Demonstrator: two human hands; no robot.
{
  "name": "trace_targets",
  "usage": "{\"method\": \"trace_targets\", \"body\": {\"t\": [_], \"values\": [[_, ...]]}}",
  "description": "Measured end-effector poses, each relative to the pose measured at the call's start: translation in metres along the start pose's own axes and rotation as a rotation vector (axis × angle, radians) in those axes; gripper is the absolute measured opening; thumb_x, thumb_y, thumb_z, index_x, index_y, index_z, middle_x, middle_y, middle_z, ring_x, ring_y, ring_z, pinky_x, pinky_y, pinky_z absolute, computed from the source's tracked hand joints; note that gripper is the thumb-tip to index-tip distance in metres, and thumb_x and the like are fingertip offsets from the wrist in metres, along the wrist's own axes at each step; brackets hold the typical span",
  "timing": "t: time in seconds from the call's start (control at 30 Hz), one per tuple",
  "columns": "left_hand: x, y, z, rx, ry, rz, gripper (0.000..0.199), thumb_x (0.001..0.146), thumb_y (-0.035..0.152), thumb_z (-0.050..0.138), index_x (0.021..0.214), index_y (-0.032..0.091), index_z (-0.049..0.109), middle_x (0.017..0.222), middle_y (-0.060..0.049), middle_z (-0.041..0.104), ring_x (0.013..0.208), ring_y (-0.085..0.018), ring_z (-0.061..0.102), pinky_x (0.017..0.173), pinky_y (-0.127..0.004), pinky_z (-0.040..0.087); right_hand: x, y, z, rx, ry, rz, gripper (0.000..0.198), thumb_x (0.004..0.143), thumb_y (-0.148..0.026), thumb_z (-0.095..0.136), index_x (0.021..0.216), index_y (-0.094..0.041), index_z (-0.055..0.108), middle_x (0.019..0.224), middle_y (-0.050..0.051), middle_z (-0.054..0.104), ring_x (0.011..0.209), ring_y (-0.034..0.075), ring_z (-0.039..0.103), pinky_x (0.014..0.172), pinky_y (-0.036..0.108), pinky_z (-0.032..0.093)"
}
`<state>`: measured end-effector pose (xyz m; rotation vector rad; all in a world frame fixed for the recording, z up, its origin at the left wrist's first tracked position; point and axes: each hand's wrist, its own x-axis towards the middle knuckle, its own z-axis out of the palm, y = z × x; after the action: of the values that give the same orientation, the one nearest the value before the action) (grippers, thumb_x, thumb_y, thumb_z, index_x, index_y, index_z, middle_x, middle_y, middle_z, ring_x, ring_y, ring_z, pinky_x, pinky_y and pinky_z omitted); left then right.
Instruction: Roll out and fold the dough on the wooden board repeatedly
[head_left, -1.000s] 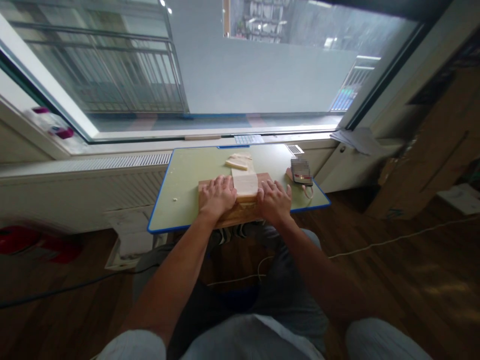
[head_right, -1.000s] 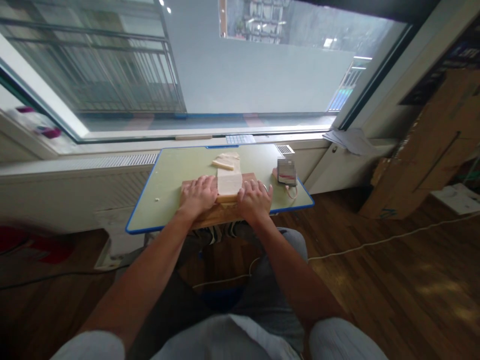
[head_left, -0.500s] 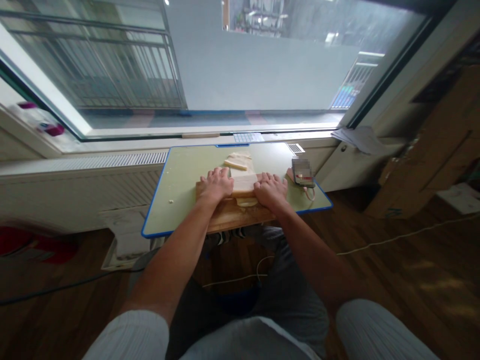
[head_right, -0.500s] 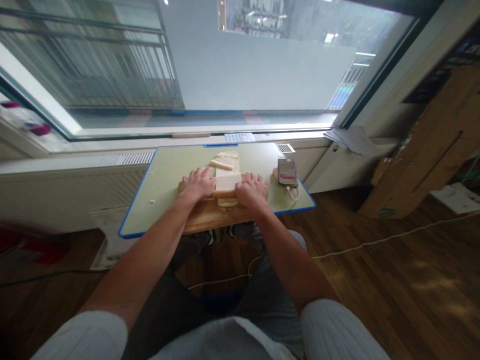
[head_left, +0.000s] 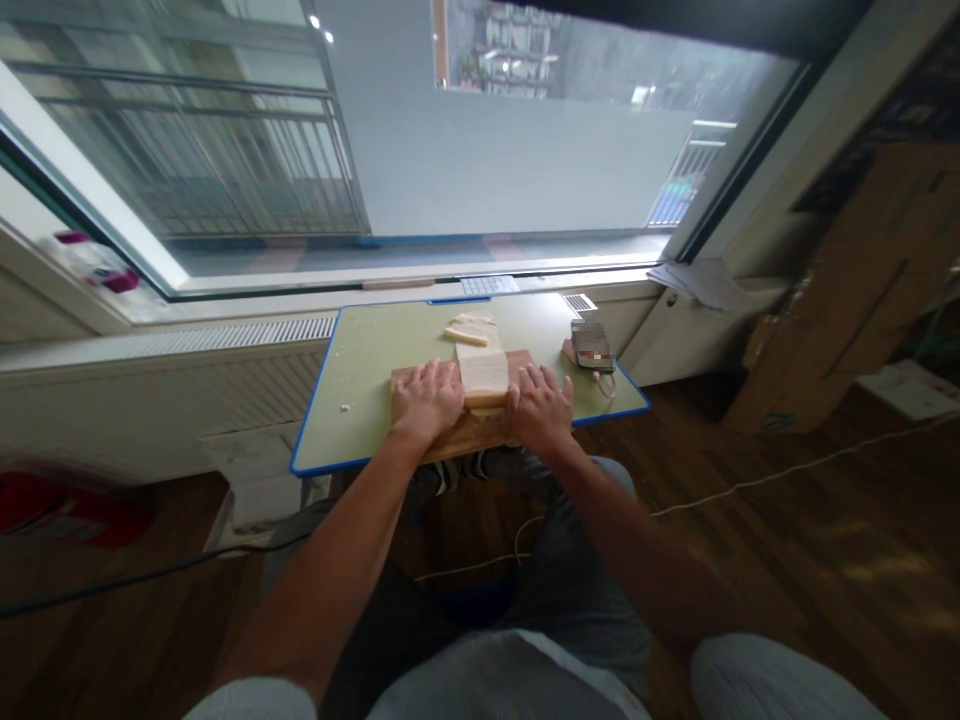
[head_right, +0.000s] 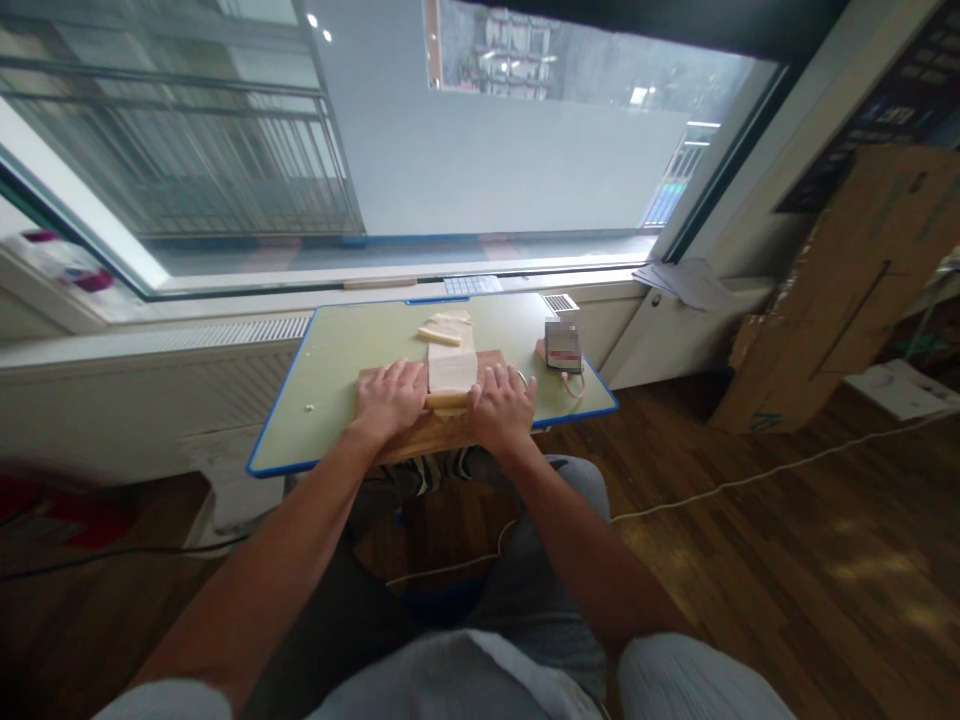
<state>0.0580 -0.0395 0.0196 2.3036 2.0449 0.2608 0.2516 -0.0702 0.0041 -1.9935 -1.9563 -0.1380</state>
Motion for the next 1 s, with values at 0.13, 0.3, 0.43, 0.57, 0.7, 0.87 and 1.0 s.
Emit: {"method": "trace_targets", "body": {"t": [0.13, 0.3, 0.43, 0.57, 0.7, 0.87, 1.0], "values": [[-0.013, 0.001, 0.007, 0.018, 0.059, 0.003, 0.058, 0.107, 0.040, 0.030, 0.159, 0.027, 0.053, 0.174, -0.011, 0.045, 0.158, -0.035, 0.040, 0.126, -0.060, 0.032, -0.016, 0.003, 0.003, 0.006, 0.005, 0.015, 0.057, 0.113, -0.038, 0.032, 0.159, -0.016, 0.057, 0.170, 0.014, 0.048, 0.160, 0.031, 0.037, 0.130, 0.058, 0.023], [-0.006, 0.001, 0.005, 0.041, 0.049, -0.004, 0.058, 0.107, 0.041, 0.032, 0.159, 0.029, 0.053, 0.173, -0.010, 0.046, 0.157, -0.034, 0.042, 0.126, -0.060, 0.032, -0.010, 0.003, 0.001, 0.013, 0.007, 0.001, 0.054, 0.113, -0.038, 0.031, 0.150, -0.017, 0.065, 0.164, 0.014, 0.056, 0.154, 0.031, 0.044, 0.130, 0.058, 0.024], [0.019, 0.001, -0.004, 0.059, -0.057, -0.008, 0.066, 0.098, 0.051, 0.052, 0.160, 0.030, 0.049, 0.175, -0.013, 0.041, 0.157, -0.037, 0.040, 0.124, -0.062, 0.036, 0.018, 0.003, -0.001, -0.003, -0.060, -0.021, 0.053, 0.113, -0.039, 0.029, 0.143, -0.022, 0.069, 0.160, 0.011, 0.060, 0.149, 0.031, 0.048, 0.129, 0.060, 0.025], [0.048, 0.001, -0.009, 0.017, -0.146, -0.067, 0.064, 0.099, 0.048, 0.046, 0.161, 0.031, 0.048, 0.178, -0.011, 0.036, 0.159, -0.036, 0.037, 0.124, -0.064, 0.037, 0.052, 0.005, 0.003, -0.036, -0.207, 0.021, 0.059, 0.109, -0.040, 0.032, 0.162, -0.024, 0.054, 0.173, 0.007, 0.045, 0.159, 0.034, 0.037, 0.129, 0.062, 0.026], [0.070, 0.001, -0.006, -0.031, -0.125, -0.088, 0.059, 0.103, 0.041, 0.033, 0.157, 0.030, 0.053, 0.176, -0.011, 0.040, 0.157, -0.036, 0.039, 0.123, -0.065, 0.037, 0.076, 0.009, 0.009, -0.035, -0.324, 0.045, 0.067, 0.107, -0.042, 0.033, 0.170, -0.023, 0.042, 0.178, 0.007, 0.035, 0.161, 0.036, 0.034, 0.128, 0.063, 0.029], [0.074, 0.000, -0.003, -0.033, -0.132, -0.093, 0.061, 0.102, 0.042, 0.034, 0.159, 0.031, 0.053, 0.176, -0.010, 0.040, 0.157, -0.038, 0.040, 0.123, -0.065, 0.038, 0.077, 0.008, 0.009, -0.035, -0.324, 0.061, 0.069, 0.106, -0.040, 0.033, 0.171, -0.016, 0.040, 0.177, 0.012, 0.037, 0.159, 0.034, 0.037, 0.128, 0.062, 0.030], [0.059, 0.001, -0.003, -0.015, -0.164, -0.108, 0.063, 0.104, 0.044, 0.029, 0.162, 0.032, 0.050, 0.179, -0.008, 0.036, 0.160, -0.036, 0.036, 0.126, -0.064, 0.036, 0.060, 0.005, 0.004, -0.047, -0.260, 0.051, 0.065, 0.107, -0.038, 0.033, 0.166, -0.015, 0.047, 0.174, 0.014, 0.042, 0.157, 0.034, 0.040, 0.127, 0.062, 0.030]]}}
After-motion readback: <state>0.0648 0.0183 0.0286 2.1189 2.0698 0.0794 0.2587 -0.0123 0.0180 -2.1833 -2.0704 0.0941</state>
